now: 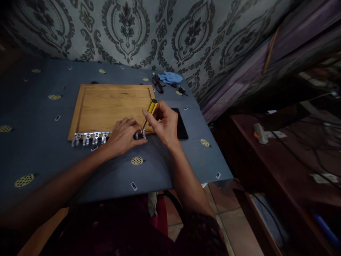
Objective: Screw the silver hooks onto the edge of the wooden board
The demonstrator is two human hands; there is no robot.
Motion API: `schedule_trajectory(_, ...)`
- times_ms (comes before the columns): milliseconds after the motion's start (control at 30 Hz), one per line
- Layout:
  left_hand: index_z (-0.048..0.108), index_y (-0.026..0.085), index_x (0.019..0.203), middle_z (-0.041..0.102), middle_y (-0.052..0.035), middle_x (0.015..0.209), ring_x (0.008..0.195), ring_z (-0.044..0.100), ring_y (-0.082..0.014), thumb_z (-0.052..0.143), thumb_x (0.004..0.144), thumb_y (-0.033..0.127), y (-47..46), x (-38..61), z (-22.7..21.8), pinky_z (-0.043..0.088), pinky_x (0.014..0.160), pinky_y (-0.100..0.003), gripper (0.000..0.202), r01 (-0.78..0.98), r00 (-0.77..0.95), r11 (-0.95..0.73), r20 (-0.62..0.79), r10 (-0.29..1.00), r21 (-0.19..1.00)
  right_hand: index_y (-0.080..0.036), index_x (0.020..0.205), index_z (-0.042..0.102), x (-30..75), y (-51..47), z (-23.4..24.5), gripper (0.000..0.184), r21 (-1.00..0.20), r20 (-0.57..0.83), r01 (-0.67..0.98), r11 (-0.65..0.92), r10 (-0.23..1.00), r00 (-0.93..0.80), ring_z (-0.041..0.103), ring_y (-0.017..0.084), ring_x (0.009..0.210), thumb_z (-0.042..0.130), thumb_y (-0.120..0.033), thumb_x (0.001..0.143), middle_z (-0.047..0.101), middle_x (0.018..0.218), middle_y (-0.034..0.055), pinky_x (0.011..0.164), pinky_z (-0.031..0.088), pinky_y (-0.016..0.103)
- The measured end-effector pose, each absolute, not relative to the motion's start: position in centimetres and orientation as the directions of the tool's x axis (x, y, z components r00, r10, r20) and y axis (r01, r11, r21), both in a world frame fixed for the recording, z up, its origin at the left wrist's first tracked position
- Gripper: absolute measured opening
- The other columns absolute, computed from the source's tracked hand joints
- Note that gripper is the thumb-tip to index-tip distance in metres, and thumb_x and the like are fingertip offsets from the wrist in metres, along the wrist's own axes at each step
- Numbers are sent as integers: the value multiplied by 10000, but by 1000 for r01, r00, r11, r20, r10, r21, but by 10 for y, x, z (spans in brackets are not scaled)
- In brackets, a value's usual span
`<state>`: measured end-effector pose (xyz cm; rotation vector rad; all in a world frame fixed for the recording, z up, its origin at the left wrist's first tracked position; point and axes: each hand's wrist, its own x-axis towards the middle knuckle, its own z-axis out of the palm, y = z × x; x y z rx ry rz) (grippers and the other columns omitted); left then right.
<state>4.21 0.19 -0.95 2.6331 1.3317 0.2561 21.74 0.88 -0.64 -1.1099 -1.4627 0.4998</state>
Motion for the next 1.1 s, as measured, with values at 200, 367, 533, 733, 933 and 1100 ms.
schedule_trajectory(200,745,170,1208,700,-139,1284,1241,587,-356,732,972,546,1,42,-7,470,1024,-486,444,783,582,-577,54,811,234,-255,718,530,216,8,-6,479,-817,526,346,461,842,118,520,96,521,875,-574,807,509,642,-56,467,418,275)
schedule_trajectory(367,741,160,1239,689,-146,1310,1280,577,-368,717,985,536,1,42,-4,465,1054,-505,454,784,585,-572,21,811,242,-249,750,584,218,8,-2,470,-856,461,296,423,885,67,510,104,544,906,-591,758,520,650,-57,500,452,279)
schedule_trajectory(533,738,167,1250,685,-140,1301,1269,579,-362,718,983,537,1,42,-4,464,1049,-496,457,782,586,-574,30,810,243,-230,938,760,225,5,8,415,-895,389,214,392,919,-60,577,99,605,898,-586,775,638,759,-28,551,466,265)
schedule_trajectory(733,734,152,1264,681,-147,1303,1277,576,-367,723,984,519,1,41,-6,471,1052,-503,462,773,597,-585,31,802,245,-222,837,735,228,5,10,442,-928,319,178,327,945,-72,594,100,590,931,-600,717,668,711,-31,549,461,255)
schedule_trajectory(933,748,175,1205,683,-138,1273,1232,587,-362,740,974,493,3,41,-8,480,1044,-522,393,766,594,-587,63,802,262,-239,768,610,224,10,5,522,-943,320,86,321,947,-19,581,95,514,981,-583,641,618,639,-65,486,481,235)
schedule_trajectory(1100,749,173,1183,688,-139,1261,1226,586,-357,736,975,493,4,40,-7,477,1030,-508,382,760,602,-594,60,796,262,-250,881,709,228,9,9,491,-942,321,89,324,946,-41,603,104,541,971,-595,650,669,711,-50,524,539,257)
